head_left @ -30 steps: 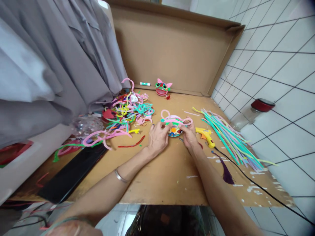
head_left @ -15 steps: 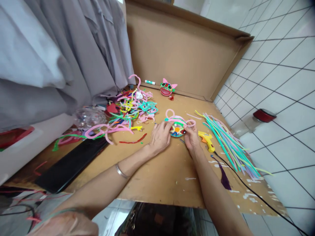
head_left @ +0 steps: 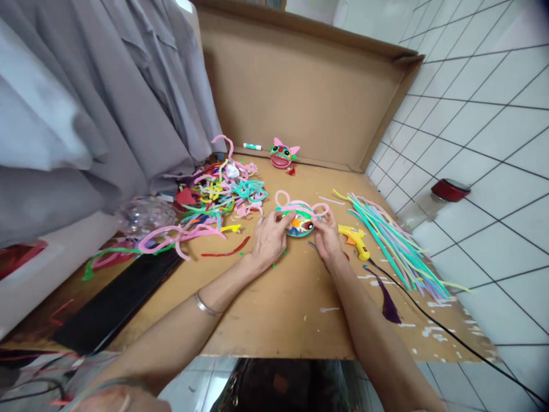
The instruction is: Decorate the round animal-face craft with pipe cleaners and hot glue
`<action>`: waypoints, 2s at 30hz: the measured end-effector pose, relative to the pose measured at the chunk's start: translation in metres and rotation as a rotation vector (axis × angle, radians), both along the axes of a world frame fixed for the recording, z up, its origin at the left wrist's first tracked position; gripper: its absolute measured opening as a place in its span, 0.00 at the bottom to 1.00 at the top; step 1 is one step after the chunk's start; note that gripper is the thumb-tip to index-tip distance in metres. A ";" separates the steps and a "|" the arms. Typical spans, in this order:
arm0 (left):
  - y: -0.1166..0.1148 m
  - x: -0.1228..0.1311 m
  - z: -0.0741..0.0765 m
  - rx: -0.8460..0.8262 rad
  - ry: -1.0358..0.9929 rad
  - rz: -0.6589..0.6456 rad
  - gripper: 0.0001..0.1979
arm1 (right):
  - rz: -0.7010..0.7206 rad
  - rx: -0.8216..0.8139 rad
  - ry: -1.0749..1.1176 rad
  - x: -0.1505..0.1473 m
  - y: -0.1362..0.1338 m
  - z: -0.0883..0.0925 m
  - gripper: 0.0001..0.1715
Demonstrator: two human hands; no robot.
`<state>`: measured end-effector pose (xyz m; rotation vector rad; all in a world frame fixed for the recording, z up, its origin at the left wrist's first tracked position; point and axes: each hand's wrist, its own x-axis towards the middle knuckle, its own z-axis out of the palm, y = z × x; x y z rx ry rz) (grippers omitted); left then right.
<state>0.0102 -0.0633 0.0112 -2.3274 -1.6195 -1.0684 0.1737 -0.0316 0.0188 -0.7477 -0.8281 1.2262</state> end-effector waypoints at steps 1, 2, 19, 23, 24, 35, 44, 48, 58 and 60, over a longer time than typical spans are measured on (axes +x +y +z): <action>0.000 0.000 0.000 -0.004 0.001 0.000 0.26 | -0.006 -0.001 0.002 -0.001 0.000 0.000 0.30; -0.001 0.001 0.000 -0.004 0.001 -0.001 0.26 | -0.011 0.000 0.004 -0.001 -0.001 -0.001 0.31; -0.006 0.003 0.001 0.035 -0.051 -0.054 0.25 | -0.105 0.022 -0.051 -0.006 0.003 -0.006 0.31; -0.005 0.003 0.000 0.033 -0.042 -0.048 0.25 | -0.103 0.029 -0.046 -0.006 0.002 -0.005 0.30; -0.005 0.003 0.000 0.033 -0.037 -0.045 0.25 | -0.088 0.035 -0.046 -0.006 0.002 -0.004 0.29; -0.007 0.005 0.004 0.003 -0.019 -0.055 0.25 | -0.105 0.025 -0.070 -0.004 0.006 -0.010 0.29; -0.007 0.003 0.004 0.019 -0.050 -0.049 0.28 | -0.005 0.065 0.063 -0.004 -0.002 0.006 0.16; -0.004 0.001 0.001 0.010 -0.120 -0.046 0.27 | 0.057 0.042 0.122 0.000 -0.003 0.010 0.11; 0.000 -0.002 -0.003 0.006 -0.135 -0.080 0.27 | 0.090 -0.021 0.159 0.002 0.000 0.005 0.11; 0.000 -0.002 -0.005 0.022 -0.139 -0.093 0.27 | 0.077 -0.013 0.148 0.001 0.000 0.005 0.12</action>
